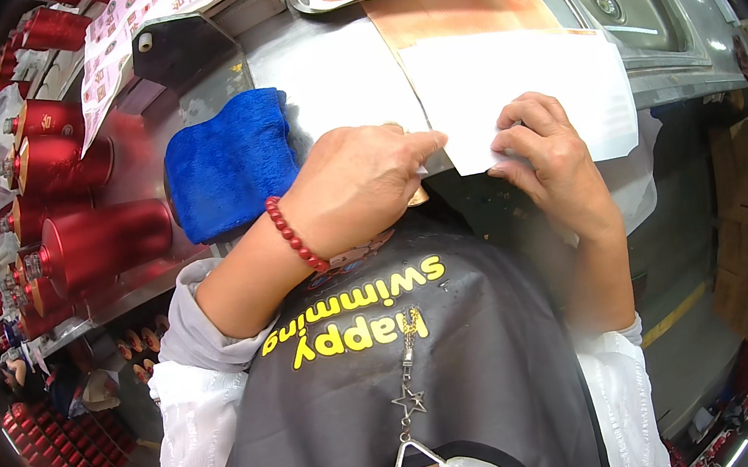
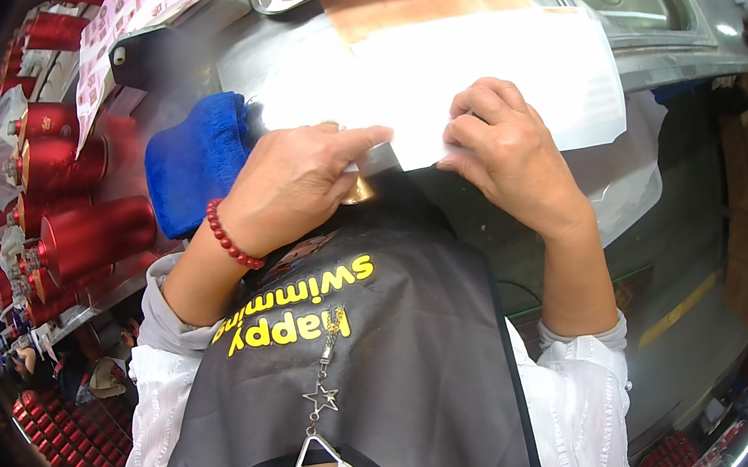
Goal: The person applies circular gold labels to the necks of red cylindrical containers, then uses a green abrasive pad to rub the neck area. The person repeats this process on multiple containers, handling them one at a time and placing them on a metal workbench.
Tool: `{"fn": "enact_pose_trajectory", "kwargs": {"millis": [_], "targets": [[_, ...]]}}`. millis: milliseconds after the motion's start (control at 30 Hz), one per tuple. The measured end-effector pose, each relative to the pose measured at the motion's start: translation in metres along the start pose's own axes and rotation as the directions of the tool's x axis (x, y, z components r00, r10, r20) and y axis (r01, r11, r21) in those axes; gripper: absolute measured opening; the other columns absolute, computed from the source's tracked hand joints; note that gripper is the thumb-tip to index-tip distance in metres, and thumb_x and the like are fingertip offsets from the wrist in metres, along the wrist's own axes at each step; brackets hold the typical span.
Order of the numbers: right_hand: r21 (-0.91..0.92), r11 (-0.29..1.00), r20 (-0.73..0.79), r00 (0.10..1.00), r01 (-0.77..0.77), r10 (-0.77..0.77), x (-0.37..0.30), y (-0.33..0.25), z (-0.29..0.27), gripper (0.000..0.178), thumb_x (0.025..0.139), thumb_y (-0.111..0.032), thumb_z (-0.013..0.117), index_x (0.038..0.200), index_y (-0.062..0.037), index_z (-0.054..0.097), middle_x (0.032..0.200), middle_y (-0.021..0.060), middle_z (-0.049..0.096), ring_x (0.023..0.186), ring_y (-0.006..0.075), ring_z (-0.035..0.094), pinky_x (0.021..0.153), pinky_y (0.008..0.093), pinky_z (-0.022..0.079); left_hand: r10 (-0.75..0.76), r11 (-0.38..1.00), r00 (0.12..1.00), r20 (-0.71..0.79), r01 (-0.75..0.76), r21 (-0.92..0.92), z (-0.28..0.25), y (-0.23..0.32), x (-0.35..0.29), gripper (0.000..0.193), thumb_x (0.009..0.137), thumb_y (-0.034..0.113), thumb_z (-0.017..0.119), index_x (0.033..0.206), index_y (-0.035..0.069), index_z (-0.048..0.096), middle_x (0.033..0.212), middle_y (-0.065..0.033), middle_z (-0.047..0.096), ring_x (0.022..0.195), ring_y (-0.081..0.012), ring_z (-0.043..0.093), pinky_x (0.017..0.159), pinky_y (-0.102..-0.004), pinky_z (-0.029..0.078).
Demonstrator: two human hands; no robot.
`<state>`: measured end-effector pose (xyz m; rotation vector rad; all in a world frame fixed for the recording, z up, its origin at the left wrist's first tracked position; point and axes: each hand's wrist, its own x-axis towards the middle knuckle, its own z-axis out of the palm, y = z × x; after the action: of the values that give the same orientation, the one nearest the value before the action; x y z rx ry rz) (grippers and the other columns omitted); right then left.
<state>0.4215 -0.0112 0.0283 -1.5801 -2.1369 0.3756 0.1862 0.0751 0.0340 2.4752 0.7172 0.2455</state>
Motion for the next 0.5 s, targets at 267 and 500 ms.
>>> {"fn": "enact_pose_trajectory", "kwargs": {"millis": [267,500], "targets": [[0.05,0.997,0.034,0.998,0.054,-0.056,0.0058,0.0048,-0.0027,0.022,0.072,-0.004,0.079,0.088,-0.0013,0.064,0.101,0.0097,0.061,0.108,0.032,0.057,0.089,0.0413,0.048,0.009,0.997,0.999,0.034,-0.011,0.072,0.004,-0.0004,-0.0016,0.04,0.082,0.007,0.065,0.121,0.014,0.068,0.08,-0.0113,0.065,0.075,-0.0308,0.067,0.066,-0.04,0.054],[0.063,0.992,0.022,0.994,0.11,-0.111,0.008,-0.0023,-0.0002,0.013,0.078,0.002,0.071,0.087,0.0012,0.062,0.1,0.0113,0.061,0.106,0.0332,0.058,0.087,0.0408,0.049,0.03,0.998,0.999,0.012,-0.031,0.063,0.0047,-0.0002,-0.0022,0.042,0.08,0.006,0.067,0.121,0.013,0.068,0.078,-0.0115,0.064,0.074,-0.0312,0.066,0.065,-0.0405,0.053]]}}
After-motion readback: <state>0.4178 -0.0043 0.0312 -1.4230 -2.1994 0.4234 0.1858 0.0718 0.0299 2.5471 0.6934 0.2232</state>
